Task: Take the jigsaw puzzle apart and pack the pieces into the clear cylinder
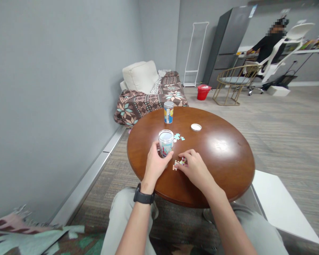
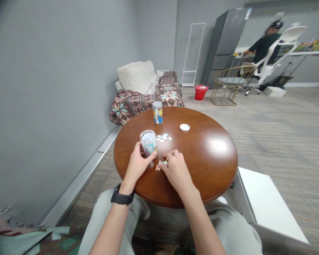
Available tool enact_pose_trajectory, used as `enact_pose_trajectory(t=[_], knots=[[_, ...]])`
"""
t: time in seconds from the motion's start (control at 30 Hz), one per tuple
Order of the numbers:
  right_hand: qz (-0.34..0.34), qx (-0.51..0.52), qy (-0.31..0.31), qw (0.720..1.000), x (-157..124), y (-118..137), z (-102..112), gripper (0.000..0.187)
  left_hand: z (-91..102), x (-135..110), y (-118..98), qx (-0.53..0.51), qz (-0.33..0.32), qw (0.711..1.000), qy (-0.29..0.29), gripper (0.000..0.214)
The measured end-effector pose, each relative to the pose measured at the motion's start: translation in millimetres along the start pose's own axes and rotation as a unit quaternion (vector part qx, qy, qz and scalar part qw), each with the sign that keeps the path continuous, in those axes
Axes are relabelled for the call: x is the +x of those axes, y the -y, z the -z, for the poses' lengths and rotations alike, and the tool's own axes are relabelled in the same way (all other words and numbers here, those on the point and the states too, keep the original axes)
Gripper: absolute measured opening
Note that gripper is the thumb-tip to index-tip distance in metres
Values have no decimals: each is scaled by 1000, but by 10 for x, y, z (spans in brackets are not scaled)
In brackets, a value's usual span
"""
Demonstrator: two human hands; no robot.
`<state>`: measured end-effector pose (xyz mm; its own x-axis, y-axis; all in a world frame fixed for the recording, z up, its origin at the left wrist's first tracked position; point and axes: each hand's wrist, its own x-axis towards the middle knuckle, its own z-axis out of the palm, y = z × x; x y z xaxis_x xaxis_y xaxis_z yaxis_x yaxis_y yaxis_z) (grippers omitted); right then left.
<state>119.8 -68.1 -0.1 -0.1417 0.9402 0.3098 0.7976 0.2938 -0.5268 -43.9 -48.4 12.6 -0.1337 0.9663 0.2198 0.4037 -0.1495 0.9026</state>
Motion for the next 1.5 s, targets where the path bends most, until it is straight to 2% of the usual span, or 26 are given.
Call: enact_pose_trajectory(t=[0.2,0.4,0.57,0.63,1.0,1.17,1.4,1.5], knots=[[-9,24,1,1000,2,-36,-19,14,3,-14,-33,8,1,1000,-3,44],[18,3,22,1000,-83,59,86,30,-7,-3,2,12,-5,1000,-9,45],[22,16,34,999,-49,43,17,7,-9,2,23,17,-5,1000,-5,45],[26,20,30,999,-22,16,-11,4,-8,1,28,12,-1,1000,-3,46],[18,59,44,997,1,65,78,10,-9,5,40,5,6,1000,-6,46],[22,93,83,992,7,103,63,19,-1,0,21,10,14,1000,3,45],[52,95,37,993,-10,158,57,25,-1,6,16,16,4,1000,2,43],[66,80,53,993,-38,211,119,17,-4,5,25,13,11,1000,-3,44]])
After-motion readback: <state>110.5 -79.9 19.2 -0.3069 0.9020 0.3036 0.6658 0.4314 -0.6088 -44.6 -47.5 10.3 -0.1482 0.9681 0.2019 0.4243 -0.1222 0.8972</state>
